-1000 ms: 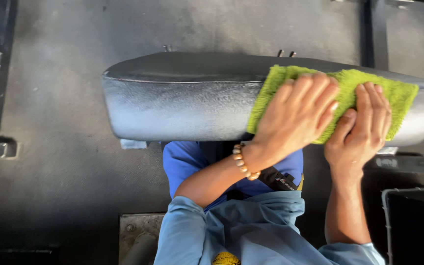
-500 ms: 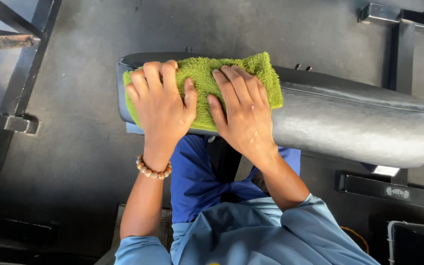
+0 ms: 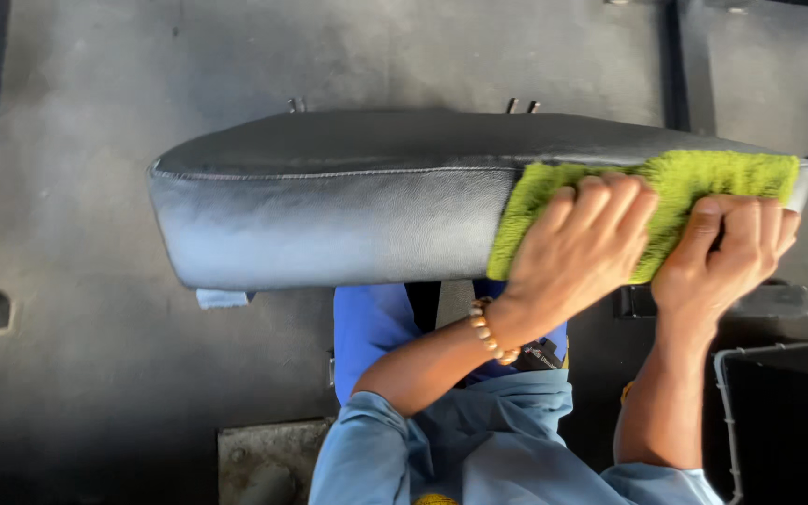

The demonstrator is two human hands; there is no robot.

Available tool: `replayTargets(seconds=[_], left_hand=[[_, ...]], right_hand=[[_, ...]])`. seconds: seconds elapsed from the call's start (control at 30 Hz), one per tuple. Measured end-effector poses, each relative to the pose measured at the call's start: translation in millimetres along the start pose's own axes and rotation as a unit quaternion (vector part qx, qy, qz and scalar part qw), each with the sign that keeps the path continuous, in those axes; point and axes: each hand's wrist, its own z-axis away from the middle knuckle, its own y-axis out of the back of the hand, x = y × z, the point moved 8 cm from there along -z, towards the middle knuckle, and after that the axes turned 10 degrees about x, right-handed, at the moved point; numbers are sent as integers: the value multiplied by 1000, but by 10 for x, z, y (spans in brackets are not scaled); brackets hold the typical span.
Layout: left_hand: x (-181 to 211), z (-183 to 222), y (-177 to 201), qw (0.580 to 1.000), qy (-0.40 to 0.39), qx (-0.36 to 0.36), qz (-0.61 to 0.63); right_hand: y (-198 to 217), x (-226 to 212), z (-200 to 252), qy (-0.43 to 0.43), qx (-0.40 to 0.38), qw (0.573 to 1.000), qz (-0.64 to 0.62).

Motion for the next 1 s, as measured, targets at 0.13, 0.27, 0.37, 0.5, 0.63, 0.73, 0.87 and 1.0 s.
replayTargets(seconds=[0.13,0.27,0.37,0.5,0.63,0.73,0.87,1.0], left_hand=[[-2,49,-107,999,13,-7,49],[-408,173,102,990,51,7,134],[-900,245,346,991,82,17,108],[-1641,574,594,986,158,8,55],[-2182,872,954,974,220,45,-21],[-2368,987,1030,965,236,70,-91],[-2142,864,944,967,149,101,-179],[-1671,630,646,980,129,66,-138]], right_hand=[[5,-16,19,21,-4,997,75],[-143,-541,-35,70,-49,993,75],[-394,-1107,-143,94,-87,991,24],[-729,-1956,-213,151,-112,979,-73],[-935,-2622,-225,168,-127,972,-108],[-1070,-2785,-164,187,-106,968,-127],[-994,-2507,-152,165,-90,956,-226],[-753,-1871,-197,111,-124,956,-241]])
